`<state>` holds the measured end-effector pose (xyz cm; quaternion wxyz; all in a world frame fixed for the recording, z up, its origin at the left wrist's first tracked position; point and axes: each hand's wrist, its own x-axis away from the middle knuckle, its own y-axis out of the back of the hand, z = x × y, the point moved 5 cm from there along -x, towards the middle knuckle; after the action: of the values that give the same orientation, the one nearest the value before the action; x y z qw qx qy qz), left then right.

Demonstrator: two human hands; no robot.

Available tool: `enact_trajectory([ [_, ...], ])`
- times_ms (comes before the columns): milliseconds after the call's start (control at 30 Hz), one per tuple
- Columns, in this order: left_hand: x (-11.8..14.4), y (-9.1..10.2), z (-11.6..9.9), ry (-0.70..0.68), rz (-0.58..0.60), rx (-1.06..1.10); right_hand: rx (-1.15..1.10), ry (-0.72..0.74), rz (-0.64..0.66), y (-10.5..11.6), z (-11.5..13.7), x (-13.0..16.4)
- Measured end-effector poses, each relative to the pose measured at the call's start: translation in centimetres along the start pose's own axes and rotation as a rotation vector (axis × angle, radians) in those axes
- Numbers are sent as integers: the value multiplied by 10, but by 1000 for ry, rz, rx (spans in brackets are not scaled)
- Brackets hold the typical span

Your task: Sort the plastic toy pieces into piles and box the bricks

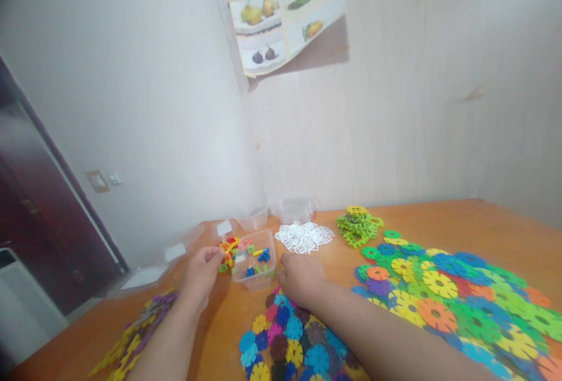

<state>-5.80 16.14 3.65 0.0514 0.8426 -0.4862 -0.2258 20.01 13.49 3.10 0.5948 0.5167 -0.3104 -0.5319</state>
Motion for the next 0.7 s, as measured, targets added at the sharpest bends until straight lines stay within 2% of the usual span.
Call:
enact_trajectory([
  [100,5,-9,-13,52,112,359,7,-1,12,-2,-1,0],
  [167,7,-12,-15,71,149,435,9,2,19,-3,-1,0],
  [233,5,-9,-9,62,118,325,13,0,26,-4,-2,-1],
  [333,-1,-6,5,-10,102,-47,24,-1,26,-5,-3,-1],
  [500,0,-20,18,-185,306,-551,20,7,22,-5,-2,-1],
  [567,3,-23,19,-205,339,-641,17,7,23,-4,-2,-1],
  [700,4,-24,22,-203,327,-691,12,9,23,-4,-2,-1],
])
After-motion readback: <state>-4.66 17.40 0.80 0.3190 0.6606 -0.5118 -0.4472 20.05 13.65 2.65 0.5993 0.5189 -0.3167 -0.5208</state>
